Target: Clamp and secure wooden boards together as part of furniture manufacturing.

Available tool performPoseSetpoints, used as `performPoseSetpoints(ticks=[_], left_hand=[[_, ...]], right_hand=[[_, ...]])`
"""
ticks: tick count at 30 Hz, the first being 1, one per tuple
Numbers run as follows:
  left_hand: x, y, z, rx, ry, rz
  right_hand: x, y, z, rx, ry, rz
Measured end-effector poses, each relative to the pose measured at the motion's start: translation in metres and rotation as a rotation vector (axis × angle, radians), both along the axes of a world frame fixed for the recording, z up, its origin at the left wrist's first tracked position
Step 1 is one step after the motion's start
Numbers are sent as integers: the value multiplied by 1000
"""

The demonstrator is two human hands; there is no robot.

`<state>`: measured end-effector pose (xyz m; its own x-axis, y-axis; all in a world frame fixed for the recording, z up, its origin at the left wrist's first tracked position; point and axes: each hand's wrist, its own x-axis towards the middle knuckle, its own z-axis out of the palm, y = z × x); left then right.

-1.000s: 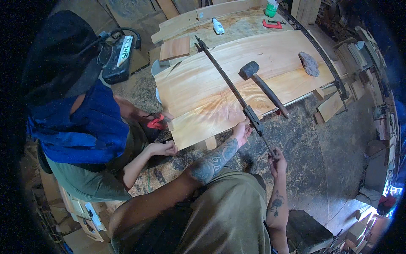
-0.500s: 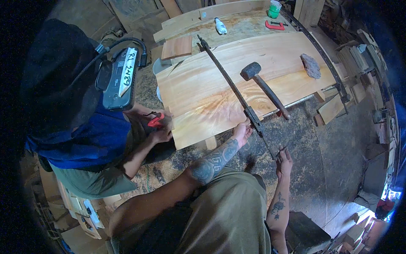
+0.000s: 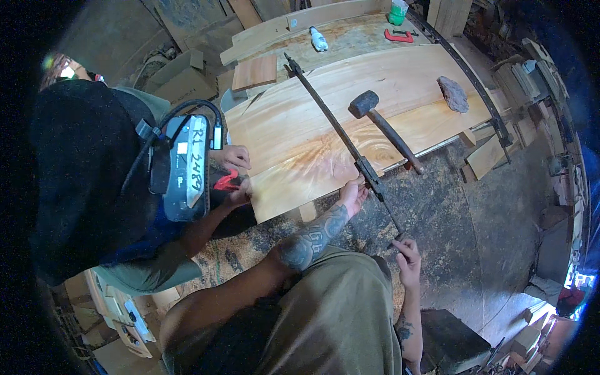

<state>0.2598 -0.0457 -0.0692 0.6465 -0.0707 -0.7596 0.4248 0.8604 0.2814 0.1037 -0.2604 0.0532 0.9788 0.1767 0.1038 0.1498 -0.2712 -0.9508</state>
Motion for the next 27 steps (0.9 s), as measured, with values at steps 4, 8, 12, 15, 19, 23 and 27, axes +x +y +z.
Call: performPoseSetpoints(ticks=[4, 8, 12, 15, 19, 23, 27], left_hand=[[0, 0, 3, -5, -4, -3], [-2, 1, 6, 8, -17, -4], [1, 0, 0, 18, -12, 5], [1, -1, -4, 23, -10, -15], [1, 0, -11, -3, -27, -9], [1, -1, -6, 0, -13, -14], [0, 6, -12, -64, -94, -27]], right_hand=[[-11, -7, -39, 94, 416, -313], [4, 7, -50, 294, 890, -191], [19, 11, -87, 0, 757, -76], [37, -2, -122, -379, 627, -214], [61, -18, -122, 127, 782, -325], [63, -38, -110, 520, 727, -529], [65, -45, -60, 839, 689, -628]])
